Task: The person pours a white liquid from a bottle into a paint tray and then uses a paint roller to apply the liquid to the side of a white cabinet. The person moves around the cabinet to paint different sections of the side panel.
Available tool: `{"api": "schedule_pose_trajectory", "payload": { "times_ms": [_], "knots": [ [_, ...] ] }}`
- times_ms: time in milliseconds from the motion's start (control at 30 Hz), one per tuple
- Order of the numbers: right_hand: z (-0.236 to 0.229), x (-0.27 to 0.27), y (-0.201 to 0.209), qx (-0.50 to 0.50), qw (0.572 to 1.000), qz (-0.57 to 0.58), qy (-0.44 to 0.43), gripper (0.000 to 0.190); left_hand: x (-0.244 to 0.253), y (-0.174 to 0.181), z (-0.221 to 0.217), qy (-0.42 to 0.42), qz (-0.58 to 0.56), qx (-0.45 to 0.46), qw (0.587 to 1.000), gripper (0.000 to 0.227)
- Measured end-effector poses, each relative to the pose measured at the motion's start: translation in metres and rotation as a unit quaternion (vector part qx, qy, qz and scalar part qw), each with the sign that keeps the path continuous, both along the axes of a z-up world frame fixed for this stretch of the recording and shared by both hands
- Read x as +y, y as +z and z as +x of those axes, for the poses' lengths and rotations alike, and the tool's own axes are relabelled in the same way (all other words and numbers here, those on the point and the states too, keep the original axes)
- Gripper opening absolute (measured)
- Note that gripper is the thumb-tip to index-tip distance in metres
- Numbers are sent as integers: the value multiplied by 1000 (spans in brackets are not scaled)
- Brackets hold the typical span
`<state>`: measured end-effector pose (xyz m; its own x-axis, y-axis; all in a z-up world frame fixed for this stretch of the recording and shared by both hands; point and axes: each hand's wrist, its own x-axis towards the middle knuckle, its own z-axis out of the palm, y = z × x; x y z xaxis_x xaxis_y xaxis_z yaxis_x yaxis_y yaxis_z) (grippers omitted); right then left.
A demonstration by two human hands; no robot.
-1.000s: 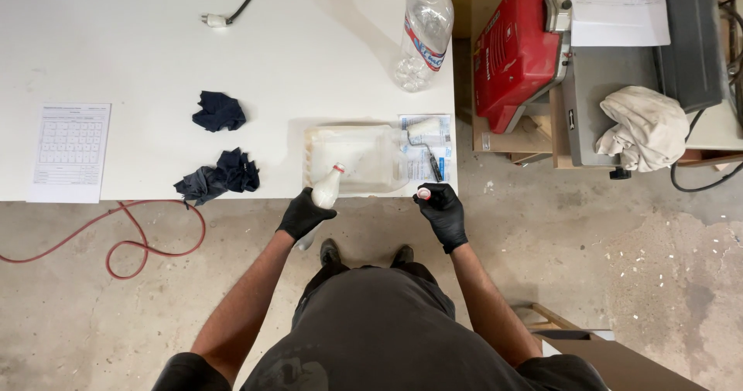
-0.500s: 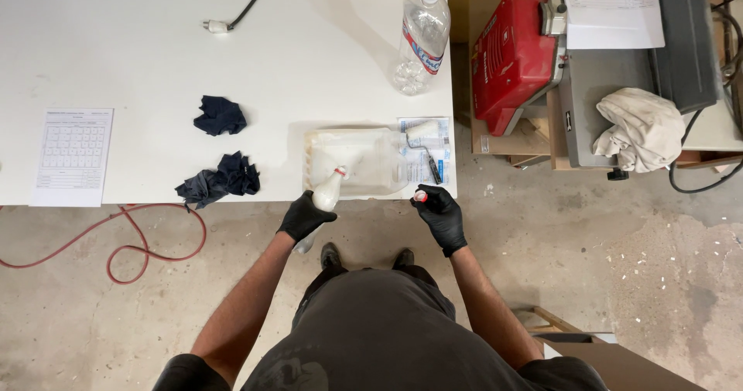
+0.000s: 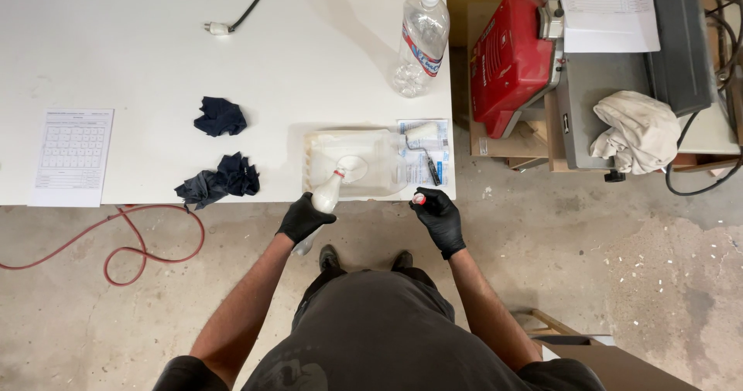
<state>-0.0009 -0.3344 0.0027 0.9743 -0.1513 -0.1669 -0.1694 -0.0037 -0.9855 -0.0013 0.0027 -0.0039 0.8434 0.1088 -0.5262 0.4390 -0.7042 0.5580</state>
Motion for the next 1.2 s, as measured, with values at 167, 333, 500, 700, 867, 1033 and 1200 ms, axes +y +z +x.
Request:
{"api": "schedule_pose_trajectory", "payload": {
  "times_ms": [167,333,500,700,867,1033,1200],
  "knots": [
    [-1,-3,-14,-11,1000,-20,6,36,-4,14,-3,5,4,5,1000,90],
    [-2,-3,-19,-19,1000,-20,9,37,-4,11,-4,4,-9,2,1000,90],
    [-3,0,-3,-23,999,-31,8,36,-4,14,-3,1,-6,8,1000,92],
    [-3,0,-4,-10,1000,-18,8,37,0,5,-3,-6,-1,10,1000,93],
    [-1,0,-8,-1,1000,-8,11,39,-2,16,-4,-9,3,10,1000,92],
    [-1,1,-5,-4,1000,10,13,40,-2,13,-4,4,-11,7,1000,94],
    [0,2,-14,-7,1000,-19,21,37,0,7,-5,2,-6,-3,1000,93]
  ]
}}
